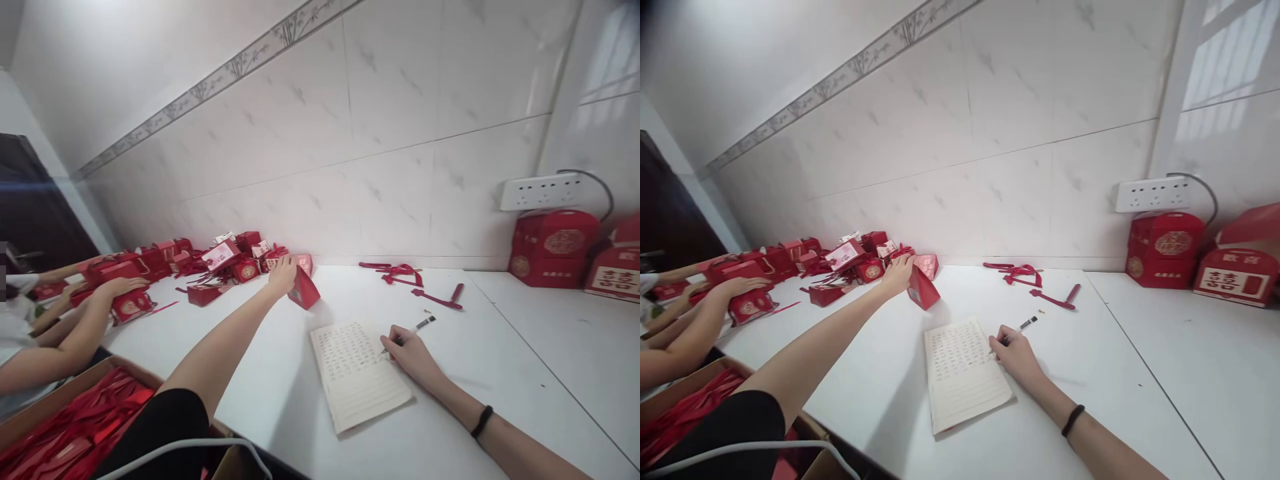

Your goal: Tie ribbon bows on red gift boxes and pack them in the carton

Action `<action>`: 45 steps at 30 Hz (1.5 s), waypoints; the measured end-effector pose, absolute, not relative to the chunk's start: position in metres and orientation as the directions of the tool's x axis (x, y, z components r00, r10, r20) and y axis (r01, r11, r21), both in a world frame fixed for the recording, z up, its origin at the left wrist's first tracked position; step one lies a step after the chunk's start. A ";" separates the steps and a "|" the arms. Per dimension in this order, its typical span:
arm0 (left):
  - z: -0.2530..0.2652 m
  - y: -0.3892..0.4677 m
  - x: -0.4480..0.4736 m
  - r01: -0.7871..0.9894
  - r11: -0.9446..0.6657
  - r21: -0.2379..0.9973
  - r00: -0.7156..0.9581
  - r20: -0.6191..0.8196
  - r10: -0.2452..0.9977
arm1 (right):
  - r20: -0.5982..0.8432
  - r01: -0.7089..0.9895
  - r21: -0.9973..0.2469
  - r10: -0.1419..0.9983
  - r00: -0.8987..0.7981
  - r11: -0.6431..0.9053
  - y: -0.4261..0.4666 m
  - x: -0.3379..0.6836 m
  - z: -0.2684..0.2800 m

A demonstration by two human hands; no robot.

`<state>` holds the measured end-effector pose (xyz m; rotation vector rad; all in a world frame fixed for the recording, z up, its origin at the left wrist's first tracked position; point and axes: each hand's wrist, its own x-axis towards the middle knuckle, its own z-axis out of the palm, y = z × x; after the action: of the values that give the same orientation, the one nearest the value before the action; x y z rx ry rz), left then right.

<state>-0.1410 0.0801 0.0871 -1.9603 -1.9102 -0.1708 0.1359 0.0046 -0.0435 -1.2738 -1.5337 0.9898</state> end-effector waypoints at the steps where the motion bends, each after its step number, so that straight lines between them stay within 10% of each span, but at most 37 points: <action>1: 0.087 0.086 -0.141 0.982 0.023 -0.187 0.046 0.358 0.932 | 0.138 0.273 -0.949 0.987 -0.082 0.155 0.006 0.136 -0.044; 11: 0.106 0.106 -0.165 0.995 -0.083 -0.052 0.096 0.336 0.937 | 0.126 0.207 -0.968 0.988 -0.089 0.142 0.010 0.136 -0.047; 23: 0.091 0.093 -0.138 0.892 -0.216 0.397 0.008 0.464 0.886 | 0.104 0.136 -0.984 0.993 -0.058 0.111 0.005 0.139 -0.037; 29: 0.053 0.072 -0.091 0.689 -0.445 0.573 -0.357 0.801 0.480 | 0.007 0.124 -0.992 1.000 -0.021 0.009 0.008 0.145 -0.039; 36: 0.003 0.073 -0.080 -0.122 -0.548 0.828 -0.837 0.210 0.504 | 0.036 0.012 -0.999 0.999 0.002 0.036 0.007 0.148 -0.039; 41: -0.018 0.076 -0.078 -0.694 -0.302 0.654 -0.556 -0.219 0.802 | 0.062 0.035 -0.997 0.998 0.010 0.062 0.008 0.151 -0.041; 45: -0.031 0.075 -0.067 -0.834 -0.109 0.541 -0.300 -0.279 0.912 | 0.153 0.125 -0.982 0.982 0.107 0.140 -0.004 0.144 -0.034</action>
<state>-0.0670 0.0752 -0.0311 0.1447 0.7350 1.7285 0.1445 -0.0042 -0.0338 -1.2357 -1.2725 0.9574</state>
